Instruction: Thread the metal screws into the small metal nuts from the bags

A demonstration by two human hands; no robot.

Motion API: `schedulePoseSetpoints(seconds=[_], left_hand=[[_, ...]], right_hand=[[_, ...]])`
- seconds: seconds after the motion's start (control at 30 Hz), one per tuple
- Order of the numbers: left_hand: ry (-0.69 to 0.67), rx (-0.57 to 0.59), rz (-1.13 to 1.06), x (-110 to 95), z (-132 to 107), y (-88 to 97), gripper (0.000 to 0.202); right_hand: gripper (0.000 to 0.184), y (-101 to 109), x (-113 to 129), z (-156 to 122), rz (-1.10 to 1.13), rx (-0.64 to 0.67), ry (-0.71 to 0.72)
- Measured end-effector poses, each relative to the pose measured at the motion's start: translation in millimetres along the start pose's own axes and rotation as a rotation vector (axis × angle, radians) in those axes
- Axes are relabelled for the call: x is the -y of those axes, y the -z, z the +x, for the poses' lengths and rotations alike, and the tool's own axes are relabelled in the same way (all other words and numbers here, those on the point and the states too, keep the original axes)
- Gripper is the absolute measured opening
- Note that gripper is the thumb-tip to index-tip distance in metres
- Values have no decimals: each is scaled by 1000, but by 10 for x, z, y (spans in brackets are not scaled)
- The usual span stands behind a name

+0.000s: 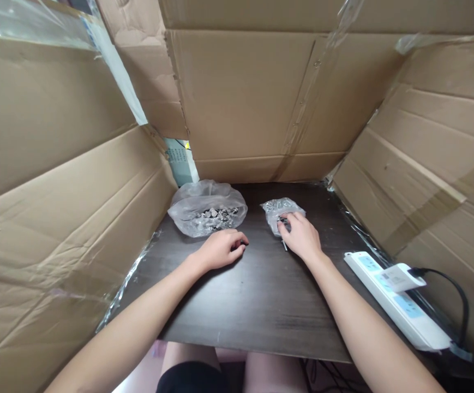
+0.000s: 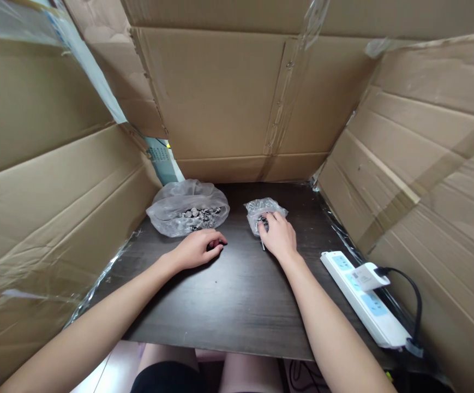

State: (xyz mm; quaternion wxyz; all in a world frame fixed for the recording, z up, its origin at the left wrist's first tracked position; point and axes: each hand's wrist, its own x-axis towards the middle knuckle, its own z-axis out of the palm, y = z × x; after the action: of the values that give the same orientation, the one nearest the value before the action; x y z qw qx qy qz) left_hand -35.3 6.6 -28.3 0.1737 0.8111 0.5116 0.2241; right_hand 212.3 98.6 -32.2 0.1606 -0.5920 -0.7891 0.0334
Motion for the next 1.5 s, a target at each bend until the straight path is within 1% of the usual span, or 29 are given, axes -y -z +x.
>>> schedulePoseSetpoints(seconds=[0.17, 0.3, 0.47, 0.67, 0.87, 1.03, 1.3, 1.4, 1.5], left_hand=[[1, -7, -25, 37, 3, -9, 18], [20, -5, -45, 30, 7, -8, 17], [18, -4, -45, 22, 3, -6, 16], [22, -9, -55, 24, 4, -14, 17], [32, -10, -50, 14, 15, -16, 17], [43, 0, -55, 6, 35, -15, 17], [46, 10, -52, -5, 18, 5, 18], [29, 13, -45, 1, 21, 0, 18], [23, 12, -38, 10, 22, -7, 18]], right_hand=[[29, -79, -68, 36, 73, -61, 70], [24, -152, -133, 82, 184, -79, 83], [17, -241, -159, 110, 261, -169, 166], [20, -238, -169, 147, 240, -121, 227], [26, -143, -115, 136, 118, -31, 322], [27, -122, -42, 108, 81, -31, 301], [25, -149, -40, 87, 103, -29, 246], [23, -132, -37, 82, 91, -50, 258], [22, -100, -20, 73, 63, -41, 276]])
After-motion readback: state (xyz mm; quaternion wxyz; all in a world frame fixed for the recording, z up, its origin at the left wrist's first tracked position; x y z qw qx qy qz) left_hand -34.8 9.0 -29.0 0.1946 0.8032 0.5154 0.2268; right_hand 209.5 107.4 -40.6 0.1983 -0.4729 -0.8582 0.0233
